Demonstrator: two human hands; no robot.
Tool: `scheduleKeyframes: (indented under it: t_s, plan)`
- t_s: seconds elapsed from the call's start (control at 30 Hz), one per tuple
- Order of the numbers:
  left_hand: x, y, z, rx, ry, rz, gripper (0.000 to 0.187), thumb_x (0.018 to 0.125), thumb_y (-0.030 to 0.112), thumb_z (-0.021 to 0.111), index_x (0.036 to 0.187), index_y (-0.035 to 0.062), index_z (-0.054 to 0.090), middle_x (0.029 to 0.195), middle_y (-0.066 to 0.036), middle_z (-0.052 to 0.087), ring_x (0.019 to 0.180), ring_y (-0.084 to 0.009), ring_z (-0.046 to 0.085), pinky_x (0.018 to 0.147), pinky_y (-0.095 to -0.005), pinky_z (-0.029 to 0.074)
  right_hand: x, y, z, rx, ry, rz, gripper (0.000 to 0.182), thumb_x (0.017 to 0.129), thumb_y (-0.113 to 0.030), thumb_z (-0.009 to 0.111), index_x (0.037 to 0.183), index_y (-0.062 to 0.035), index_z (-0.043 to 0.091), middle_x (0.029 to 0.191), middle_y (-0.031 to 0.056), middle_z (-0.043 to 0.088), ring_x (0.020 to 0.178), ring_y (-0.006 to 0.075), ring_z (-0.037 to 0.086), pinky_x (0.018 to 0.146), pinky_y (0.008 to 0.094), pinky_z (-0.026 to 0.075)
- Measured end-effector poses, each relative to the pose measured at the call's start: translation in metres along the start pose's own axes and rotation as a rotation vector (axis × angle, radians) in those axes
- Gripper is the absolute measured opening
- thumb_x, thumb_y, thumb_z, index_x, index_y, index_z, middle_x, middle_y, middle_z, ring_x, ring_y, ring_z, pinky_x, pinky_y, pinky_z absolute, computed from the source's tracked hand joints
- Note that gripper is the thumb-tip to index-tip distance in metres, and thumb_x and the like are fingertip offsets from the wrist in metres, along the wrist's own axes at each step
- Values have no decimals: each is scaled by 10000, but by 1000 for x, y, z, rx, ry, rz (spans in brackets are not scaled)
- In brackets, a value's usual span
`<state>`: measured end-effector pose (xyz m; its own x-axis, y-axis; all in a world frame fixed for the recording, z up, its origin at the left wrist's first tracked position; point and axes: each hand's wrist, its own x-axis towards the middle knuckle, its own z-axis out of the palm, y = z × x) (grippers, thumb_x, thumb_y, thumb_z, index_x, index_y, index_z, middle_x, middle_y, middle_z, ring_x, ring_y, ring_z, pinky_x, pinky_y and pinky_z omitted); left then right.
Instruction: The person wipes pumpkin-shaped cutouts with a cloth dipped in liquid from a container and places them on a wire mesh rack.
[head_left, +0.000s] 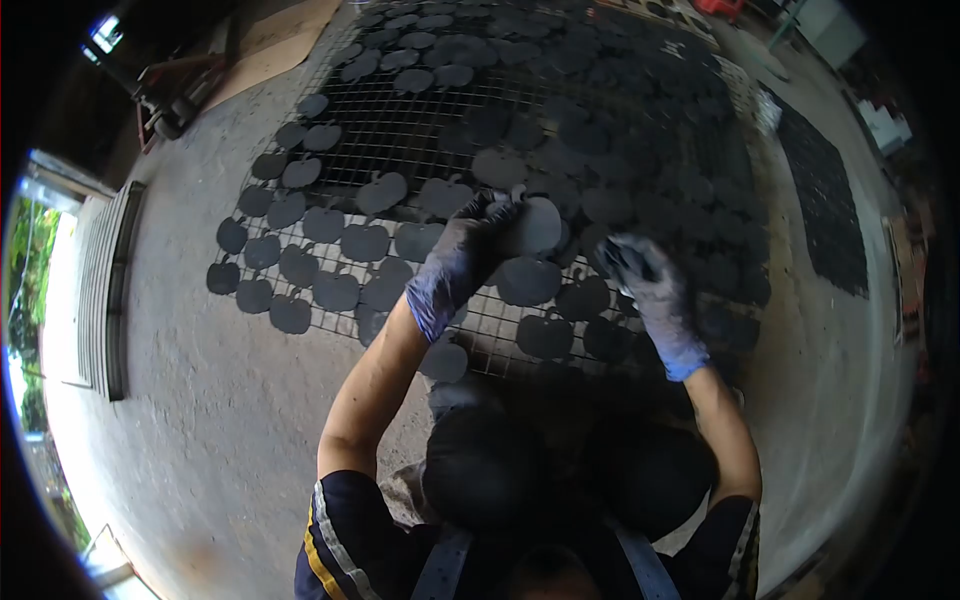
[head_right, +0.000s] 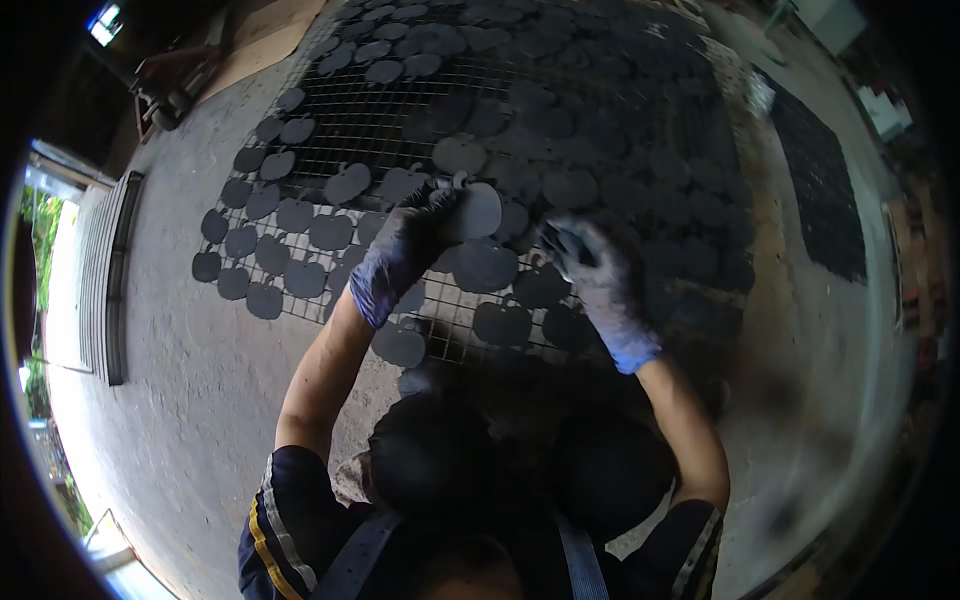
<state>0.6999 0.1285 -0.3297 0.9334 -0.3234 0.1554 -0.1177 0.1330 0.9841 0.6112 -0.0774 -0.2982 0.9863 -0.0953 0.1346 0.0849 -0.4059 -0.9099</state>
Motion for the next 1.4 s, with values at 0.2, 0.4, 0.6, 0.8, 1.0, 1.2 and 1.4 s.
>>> scheduleKeyframes:
  t_s: [0.2, 0.4, 0.6, 0.8, 1.0, 1.2, 1.4]
  plan:
    - [-22, 7, 73, -830, -230, -612, 614, 624, -166, 424, 1198, 41, 353, 1011, -76, 501, 853, -148, 525, 735, -259, 461, -2, -19, -1, -532, -55, -382, 388, 606, 72, 558, 954, -98, 576, 890, 62, 533, 791, 187, 554, 646, 265, 462]
    - [-26, 13, 87, -872, -108, -706, 733, 567, -248, 340, 1230, 62, 330, 1144, -96, 454, 947, -160, 500, 736, -222, 461, 23, 8, -14, -672, 169, -461, 246, 652, 29, 558, 871, -82, 551, 815, 84, 532, 665, 242, 555, 562, 297, 482]
    - [-26, 16, 84, -770, 23, -802, 690, 640, -214, 414, 1249, 85, 290, 1071, -90, 487, 915, -163, 507, 753, -241, 465, 4, -6, 2, -560, -115, -482, 340, 624, 54, 545, 930, -95, 560, 877, 62, 531, 759, 198, 557, 645, 257, 489]
    - [-34, 8, 80, -979, -223, -543, 843, 561, -244, 346, 1298, 136, 195, 1214, -105, 401, 1034, -171, 452, 808, -237, 427, 28, 13, -11, -648, 90, -286, 283, 638, 68, 535, 887, -64, 553, 835, 77, 566, 735, 203, 575, 655, 252, 478]
    - [-31, -18, 80, -1247, -196, -547, 691, 626, -151, 385, 1267, 60, 238, 1104, -109, 477, 962, -193, 490, 794, -282, 429, 12, 14, 11, -346, 67, -242, 173, 739, 9, 529, 893, -69, 541, 835, 66, 569, 760, 150, 556, 670, 258, 462]
    - [-32, 1, 73, -1063, 6, -496, 402, 804, 65, 448, 1195, 25, 361, 1077, -104, 503, 922, -189, 518, 806, -324, 427, -9, -2, 18, -427, -278, -542, 317, 620, 62, 554, 911, -63, 555, 866, 63, 520, 771, 200, 559, 643, 246, 479]
    - [-30, 2, 75, -1208, -129, -405, 427, 802, -23, 399, 1218, 4, 307, 1186, -120, 421, 1021, -201, 468, 880, -307, 398, 13, 16, -18, -684, 103, -242, 289, 644, 79, 533, 881, -83, 570, 872, 39, 535, 728, 141, 554, 659, 247, 477]
